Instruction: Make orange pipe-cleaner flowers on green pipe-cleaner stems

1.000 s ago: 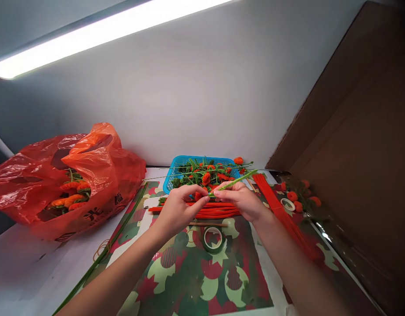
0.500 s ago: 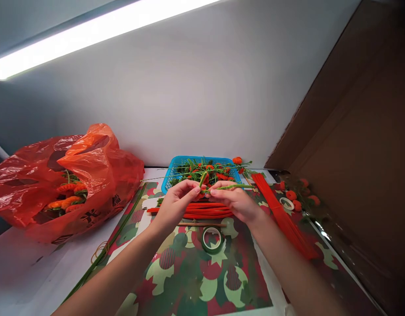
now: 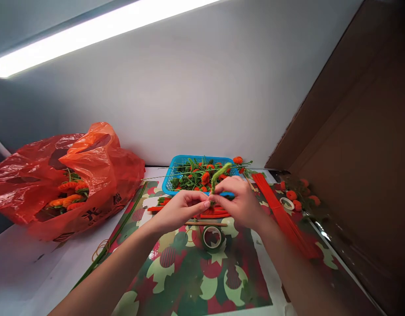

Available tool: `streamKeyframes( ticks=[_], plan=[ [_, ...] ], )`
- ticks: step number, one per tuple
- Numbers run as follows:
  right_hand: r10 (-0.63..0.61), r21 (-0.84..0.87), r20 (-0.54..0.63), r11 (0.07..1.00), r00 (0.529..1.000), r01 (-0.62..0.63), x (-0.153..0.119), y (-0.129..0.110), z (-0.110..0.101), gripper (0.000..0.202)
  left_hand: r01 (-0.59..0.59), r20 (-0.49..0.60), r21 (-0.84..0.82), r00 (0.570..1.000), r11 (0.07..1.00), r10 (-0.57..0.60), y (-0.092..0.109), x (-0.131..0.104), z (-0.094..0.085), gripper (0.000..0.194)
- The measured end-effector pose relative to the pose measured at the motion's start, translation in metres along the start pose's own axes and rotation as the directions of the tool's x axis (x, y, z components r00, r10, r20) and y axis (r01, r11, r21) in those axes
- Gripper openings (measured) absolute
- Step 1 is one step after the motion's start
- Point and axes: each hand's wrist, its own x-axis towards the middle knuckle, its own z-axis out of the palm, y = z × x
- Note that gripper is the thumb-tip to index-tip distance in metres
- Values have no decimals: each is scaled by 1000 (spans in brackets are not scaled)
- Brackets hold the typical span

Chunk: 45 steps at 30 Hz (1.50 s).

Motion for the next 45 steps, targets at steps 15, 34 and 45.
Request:
streamKeyframes(
  ticks=[15, 34, 45],
  plan=[
    [494, 629, 466, 398, 734, -668, 5, 20, 10, 41, -204, -139, 55, 968, 977, 210, -6, -3, 2, 17],
    [476, 693, 385, 417, 791, -588, 4, 12, 19, 28, -391, -131, 774, 671, 499, 729, -12, 1, -2, 16],
    [6, -136, -63, 991, 998, -15, -6, -6, 17, 13, -254, -214, 661, 838, 706, 502, -13, 3, 3, 9]
  ],
)
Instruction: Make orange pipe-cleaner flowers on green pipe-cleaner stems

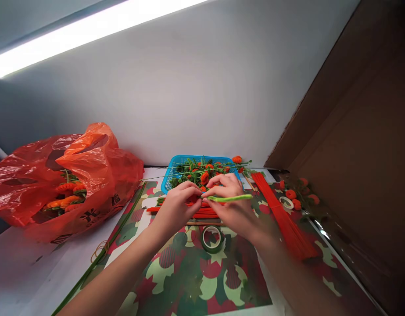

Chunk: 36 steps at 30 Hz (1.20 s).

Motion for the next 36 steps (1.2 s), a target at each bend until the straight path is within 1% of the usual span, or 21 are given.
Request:
streamKeyframes(
  ticks=[2, 4, 6, 8, 10, 12, 14, 15, 17, 20, 22, 24, 26, 28, 31, 34, 36],
  plan=[
    [-97, -78, 15, 992, 995, 98, -2, -2, 2, 18, 60, -30, 1, 998, 998, -60, 1, 1, -2, 7],
    [-167, -119, 19, 978, 986, 168, -3, -2, 2, 21, 138, -50, -22, 989, 990, -139, 1, 2, -5, 4],
    [-199, -121, 9, 973, 980, 199, -3, -1, 0, 21, 240, -15, -108, 970, 965, -243, 1, 3, -10, 5],
    [-199, -101, 14, 975, 980, 199, -2, 0, -5, 18, 334, 105, -233, 942, 913, -318, 0, 5, -15, 8],
    [-189, -67, 32, 979, 981, 191, 0, 3, -10, 16, 421, 276, -357, 900, 834, -336, -1, 6, -19, 11],
    [-185, -37, 44, 982, 982, 187, 1, 5, -16, 15, 514, 420, -461, 845, 724, -332, -3, 7, -21, 15],
    [-189, -20, 43, 981, 981, 190, 2, 8, -21, 14, 587, 493, -551, 803, 594, -336, -5, 6, -21, 17],
    [-192, -18, 42, 981, 981, 193, 2, 10, -23, 14, 603, 506, -592, 794, 534, -336, -6, 6, -20, 18],
    [-189, -17, 44, 982, 981, 190, 3, 13, -25, 12, 600, 500, -661, 800, 450, -332, -8, 5, -18, 20],
    [-162, 2, 40, 987, 986, 162, 3, 16, -26, 9, 555, 441, -735, 828, 390, -346, -9, 5, -15, 21],
    [-124, 48, 20, 991, 992, 123, 4, 17, -25, 7, 507, 383, -770, 853, 387, -355, -9, 5, -13, 20],
    [-63, 120, -14, 991, 998, 65, 6, 18, -23, 5, 450, 325, -792, 883, 412, -339, -9, 5, -13, 19],
    [18, 196, -39, 981, 999, -10, 7, 18, -20, 4, 397, 284, -798, 912, 453, -297, -8, 5, -13, 17],
    [96, 262, -41, 962, 995, -82, 9, 18, -18, 5, 354, 265, -796, 933, 492, -242, -7, 5, -15, 16],
    [152, 331, -31, 934, 988, -133, 10, 18, -16, 6, 339, 274, -773, 941, 537, -200, -2, 5, -19, 14],
    [170, 335, -45, 931, 984, -145, 10, 16, -15, 6, 361, 293, -720, 932, 592, -212, 4, 6, -23, 12],
    [180, 326, -54, 933, 982, -153, 10, 15, -16, 6, 350, 289, -701, 936, 621, -202, 6, 6, -24, 11]
  ],
)
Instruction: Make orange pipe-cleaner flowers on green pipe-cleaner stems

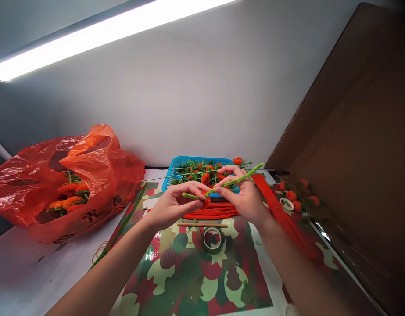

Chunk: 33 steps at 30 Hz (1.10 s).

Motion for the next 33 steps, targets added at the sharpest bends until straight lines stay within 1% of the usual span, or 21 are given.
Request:
streamKeyframes(
  ticks=[2, 4, 7, 11, 15, 18, 21, 23, 25, 26, 28, 30, 31, 33],
  plan=[
    [-2, -2, -6, 1000, 1000, 2, 0, -1, 0, 6, -35, -8, -1, 999, 999, 35, -2, 1, 0, 11],
    [-16, 0, -12, 1000, 1000, 16, 0, -2, -1, 5, -42, -39, -14, 998, 999, 41, -5, 2, 0, 13],
    [-26, 13, -19, 1000, 999, 26, 0, -1, -1, 6, 19, -75, -36, 997, 999, -22, -9, 3, -1, 19],
    [-16, 3, -28, 1000, 999, 16, -1, 0, 0, 5, 100, -63, -50, 993, 994, -103, -9, 3, -1, 21],
    [-50, -50, -25, 998, 998, 49, -3, -3, 3, 6, 188, -50, 28, 981, 982, -187, -8, 3, 2, 21],
    [-78, -108, -23, 991, 997, 75, -5, -5, 7, 7, 230, -19, 98, 973, 968, -230, -8, 3, 5, 17],
    [-74, -172, -53, 983, 996, 64, -6, -3, 13, 6, 264, -3, 132, 964, 955, -266, -10, 3, 7, 14],
    [-57, -181, -82, 983, 995, 41, -6, 1, 18, 5, 268, -23, 141, 963, 953, -267, -12, 3, 8, 14],
    [-17, -147, -109, 989, 994, 0, -6, 7, 22, 5, 220, -67, 175, 975, 960, -212, -13, 3, 11, 13],
    [24, -111, -113, 993, 993, -36, -5, 10, 24, 6, 174, -93, 217, 983, 961, -157, -13, 3, 13, 12],
    [137, -19, -84, 990, 987, -139, -4, 14, 25, 9, 47, -125, 351, 992, 935, -3, -13, 1, 17, 12],
    [235, 47, -22, 971, 972, -234, -3, 16, 24, 12, -80, -97, 503, 984, 861, 149, -13, 0, 21, 13],
    [261, 56, 6, 964, 965, -261, -3, 15, 24, 13, -129, -65, 559, 978, 819, 198, -14, -1, 23, 13],
    [264, 30, 38, 964, 964, -265, -4, 11, 22, 12, -186, 2, 621, 972, 761, 237, -17, -2, 27, 14]
  ],
)
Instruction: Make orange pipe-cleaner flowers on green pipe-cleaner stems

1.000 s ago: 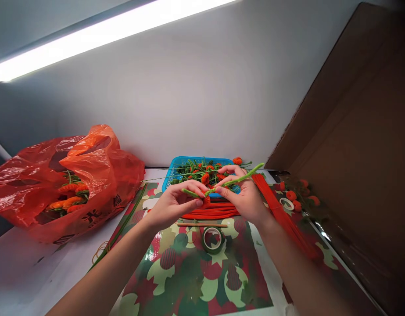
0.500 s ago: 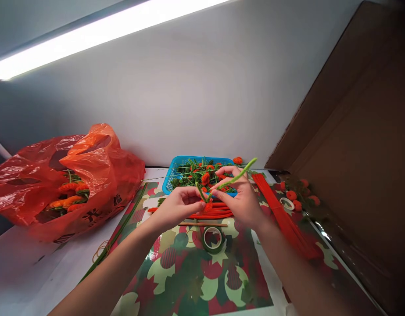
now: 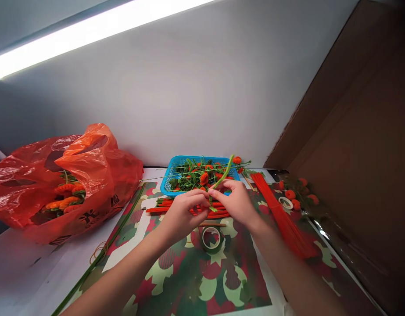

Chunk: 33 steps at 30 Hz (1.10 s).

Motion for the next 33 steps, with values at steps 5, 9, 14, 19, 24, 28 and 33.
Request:
streamKeyframes(
  ticks=[5, 9, 14, 19, 24, 28, 33],
  plan=[
    [-157, -137, 36, 977, 987, 161, -10, -13, -2, 14, 1, 23, 45, 1000, 999, -2, -1, -2, 9, 23],
    [-74, -98, 59, 992, 996, 79, -13, -20, -6, 13, 93, -15, -52, 995, 994, -94, -2, -3, 12, 18],
    [33, -31, 144, 999, 989, -29, -13, -25, -8, 14, 331, -44, -384, 926, 862, -375, -11, -4, 19, 22],
    [40, 50, 245, 997, 969, -54, -13, -24, -10, 11, 284, -26, -302, 952, 910, -306, -10, -2, 19, 15],
    [-100, -89, 221, 988, 970, 122, -14, -25, -13, 13, 328, -51, -270, 934, 905, -354, -6, -2, 15, 17],
    [-284, -267, 115, 914, 952, 305, -17, -26, -13, 15, 421, -41, -378, 882, 825, -469, -9, -1, 12, 20],
    [-260, -238, 104, 931, 960, 278, -13, -23, -22, 8, 466, 214, -725, 852, 507, -477, -16, 3, 6, 22]
  ],
)
